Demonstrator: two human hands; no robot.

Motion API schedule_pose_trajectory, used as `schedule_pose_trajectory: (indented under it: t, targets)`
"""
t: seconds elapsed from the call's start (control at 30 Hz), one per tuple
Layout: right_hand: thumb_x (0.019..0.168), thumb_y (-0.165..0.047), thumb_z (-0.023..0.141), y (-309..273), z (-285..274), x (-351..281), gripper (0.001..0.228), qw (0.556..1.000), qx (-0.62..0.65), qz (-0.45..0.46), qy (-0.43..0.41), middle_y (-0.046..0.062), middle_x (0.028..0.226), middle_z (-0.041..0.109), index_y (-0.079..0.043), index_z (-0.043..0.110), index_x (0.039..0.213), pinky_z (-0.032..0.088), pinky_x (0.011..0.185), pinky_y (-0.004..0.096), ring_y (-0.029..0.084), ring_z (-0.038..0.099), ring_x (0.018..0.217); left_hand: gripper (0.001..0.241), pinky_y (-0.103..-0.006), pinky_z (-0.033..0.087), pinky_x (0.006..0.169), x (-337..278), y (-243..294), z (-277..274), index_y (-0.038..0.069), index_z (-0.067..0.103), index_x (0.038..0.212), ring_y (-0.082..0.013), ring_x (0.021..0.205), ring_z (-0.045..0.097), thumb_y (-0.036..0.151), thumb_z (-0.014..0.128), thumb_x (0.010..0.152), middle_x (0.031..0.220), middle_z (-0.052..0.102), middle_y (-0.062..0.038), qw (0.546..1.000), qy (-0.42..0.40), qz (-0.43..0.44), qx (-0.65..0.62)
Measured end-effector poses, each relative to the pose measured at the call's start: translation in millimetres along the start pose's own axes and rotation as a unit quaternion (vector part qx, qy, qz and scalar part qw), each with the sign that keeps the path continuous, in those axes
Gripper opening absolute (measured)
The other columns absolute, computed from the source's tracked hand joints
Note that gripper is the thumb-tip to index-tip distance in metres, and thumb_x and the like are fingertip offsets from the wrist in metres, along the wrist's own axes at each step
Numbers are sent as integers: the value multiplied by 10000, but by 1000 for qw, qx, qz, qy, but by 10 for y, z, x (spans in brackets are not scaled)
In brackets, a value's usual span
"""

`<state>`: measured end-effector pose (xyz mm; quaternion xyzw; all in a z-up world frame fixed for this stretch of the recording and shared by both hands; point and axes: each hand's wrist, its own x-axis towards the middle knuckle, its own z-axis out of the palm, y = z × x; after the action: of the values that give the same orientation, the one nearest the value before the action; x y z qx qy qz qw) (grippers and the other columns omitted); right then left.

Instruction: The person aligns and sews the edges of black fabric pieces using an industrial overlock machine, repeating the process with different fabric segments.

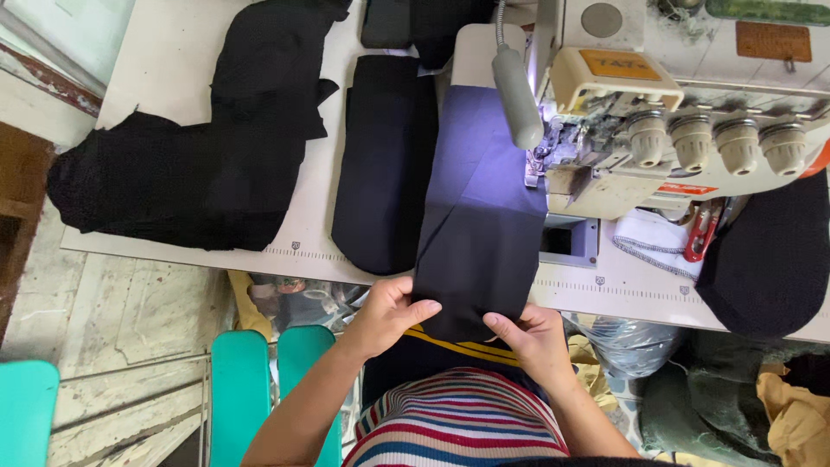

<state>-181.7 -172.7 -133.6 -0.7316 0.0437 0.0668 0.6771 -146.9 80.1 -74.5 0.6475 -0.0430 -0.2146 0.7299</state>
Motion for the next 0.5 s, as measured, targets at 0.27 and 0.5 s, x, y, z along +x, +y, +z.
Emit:
schedule_pose_trajectory:
  t: [0.27, 0.5]
  targets:
    - [832, -158, 826, 74, -7, 7, 220, 1000, 2, 8, 8, 22, 672, 730, -25, 742, 677, 518, 580, 258, 84, 639, 664, 325, -334, 592, 971, -7, -64, -18, -29, 706, 1193, -154, 1069, 673, 144, 719, 918, 1140, 743, -83, 1000, 10, 10, -4]
    - [827, -166, 826, 78, -11, 24, 251, 1000, -13, 14, 7, 40, 623, 717, -30, 727, 641, 486, 537, 262, 90, 630, 610, 309, -317, 560, 966, 32, -205, -63, -25, 713, 1186, -117, 1054, 624, 116, 732, 911, 1134, 734, -54, 999, 9, 45, 15]
